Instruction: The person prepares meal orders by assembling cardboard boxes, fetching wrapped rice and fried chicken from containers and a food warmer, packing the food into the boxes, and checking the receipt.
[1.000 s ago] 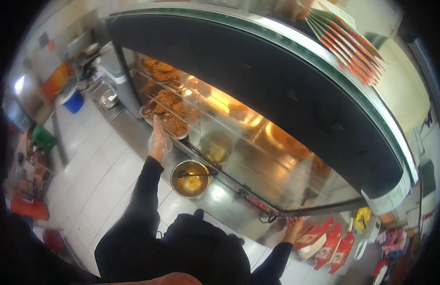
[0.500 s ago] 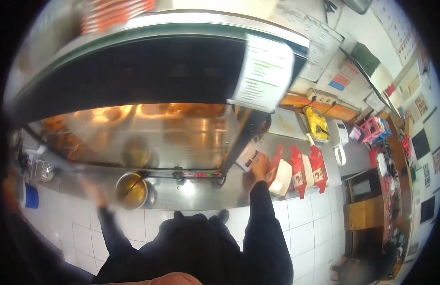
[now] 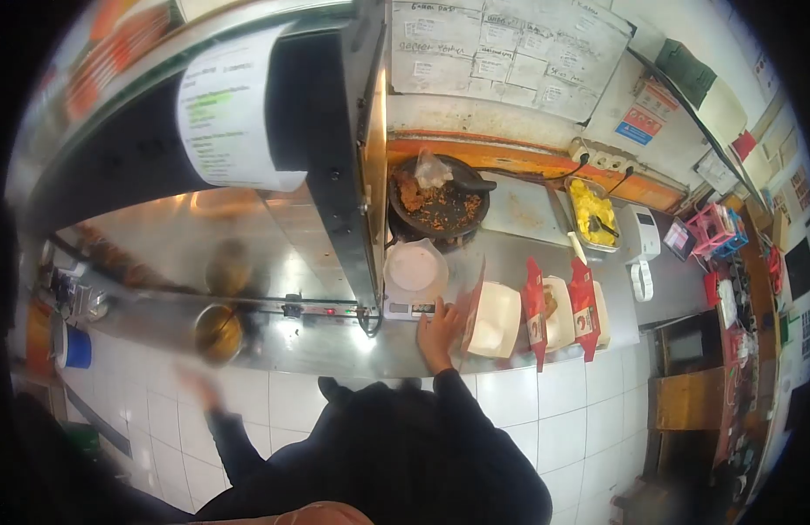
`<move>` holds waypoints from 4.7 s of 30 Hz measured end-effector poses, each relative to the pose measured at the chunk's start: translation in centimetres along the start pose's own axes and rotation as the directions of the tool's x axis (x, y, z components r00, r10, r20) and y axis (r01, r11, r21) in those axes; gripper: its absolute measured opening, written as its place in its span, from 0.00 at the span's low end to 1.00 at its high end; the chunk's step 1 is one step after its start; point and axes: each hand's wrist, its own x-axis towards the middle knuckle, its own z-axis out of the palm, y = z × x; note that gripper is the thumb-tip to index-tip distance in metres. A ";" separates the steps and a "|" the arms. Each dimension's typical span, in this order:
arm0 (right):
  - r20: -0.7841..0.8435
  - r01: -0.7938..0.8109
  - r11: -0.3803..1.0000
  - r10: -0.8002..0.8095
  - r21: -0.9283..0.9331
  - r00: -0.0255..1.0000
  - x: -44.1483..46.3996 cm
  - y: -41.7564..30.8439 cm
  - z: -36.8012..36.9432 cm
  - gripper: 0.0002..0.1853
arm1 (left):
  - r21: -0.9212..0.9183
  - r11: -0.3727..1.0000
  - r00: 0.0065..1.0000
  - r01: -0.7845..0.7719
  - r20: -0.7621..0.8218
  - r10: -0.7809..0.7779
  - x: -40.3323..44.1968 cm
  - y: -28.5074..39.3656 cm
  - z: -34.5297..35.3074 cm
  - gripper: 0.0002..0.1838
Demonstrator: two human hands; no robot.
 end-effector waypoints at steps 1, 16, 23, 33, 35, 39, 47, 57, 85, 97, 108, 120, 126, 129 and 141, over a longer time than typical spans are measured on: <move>-0.040 0.093 0.996 -0.094 -0.016 0.995 -0.6 0.2 -0.2 0.30 | 0.006 1.000 1.000 0.001 -0.006 -0.001 -0.6 -0.6 -0.3 0.42; -0.030 0.271 0.957 -0.270 0.101 0.962 0.2 -0.7 -1.1 0.20 | -0.259 0.954 0.975 0.149 -0.121 -0.185 -2.6 5.4 3.7 0.40; 0.077 0.232 0.972 -0.230 -0.028 0.970 -0.8 -2.7 -0.4 0.19 | -0.255 0.964 0.994 0.070 -0.065 -0.090 -0.4 5.5 4.9 0.41; 0.018 0.264 0.958 -0.264 -0.112 0.964 -2.7 -5.4 -1.3 0.20 | -0.367 0.930 0.980 0.001 -0.183 -0.073 1.3 16.0 11.2 0.29; -0.117 0.299 0.954 -0.296 0.015 0.948 -3.7 -5.0 -0.7 0.14 | -0.190 0.975 0.993 -0.116 -0.059 0.107 2.8 18.3 12.3 0.34; 0.015 0.341 0.938 -0.340 -0.057 0.940 -3.9 -5.8 -1.9 0.10 | 0.536 0.797 0.960 -0.280 0.154 0.234 4.2 24.0 13.8 0.31; -0.154 0.451 0.892 -0.449 -0.025 0.880 -4.5 -10.2 -3.7 0.09 | 0.308 0.859 0.906 -0.409 0.249 0.342 7.3 22.8 13.4 0.25; -0.111 0.417 0.905 -0.407 0.089 0.907 -7.1 -13.8 -2.2 0.06 | 0.324 -0.076 0.163 -0.943 0.648 0.744 22.4 30.5 19.5 0.18; -0.133 0.185 0.973 -0.166 0.140 0.977 -10.5 -11.5 -2.7 0.07 | 0.245 0.259 0.274 -0.934 0.959 0.079 31.1 31.8 30.0 0.23; -0.063 0.142 0.972 -0.133 0.185 0.989 -11.1 -8.2 -3.5 0.08 | 0.263 0.559 0.387 -0.786 0.915 0.114 30.8 33.7 26.7 0.24; -0.024 0.210 0.946 -0.211 0.246 0.977 -9.0 -7.8 -2.7 0.08 | 0.147 0.851 0.528 -0.505 0.832 0.170 29.6 33.5 17.8 0.24; -0.026 0.226 0.946 -0.227 0.231 0.974 -8.2 -6.4 -2.1 0.08 | -0.078 0.994 0.674 -0.075 0.731 0.108 16.6 35.0 8.3 0.27; 0.004 0.195 0.934 -0.206 0.298 0.979 -7.9 -5.3 -3.6 0.06 | 0.109 0.991 0.333 -0.071 0.939 -0.079 -0.7 33.3 14.6 0.16; 0.045 0.138 0.924 -0.165 0.356 0.985 -8.0 -4.6 -4.6 0.05 | 0.514 0.851 -0.047 -0.105 0.852 -0.521 -9.5 28.9 21.3 0.16; 0.085 -0.051 0.867 0.011 0.497 0.996 -11.2 1.0 -6.5 0.08 | -0.009 0.727 -0.024 -0.686 1.000 -0.010 -30.8 5.1 45.9 0.25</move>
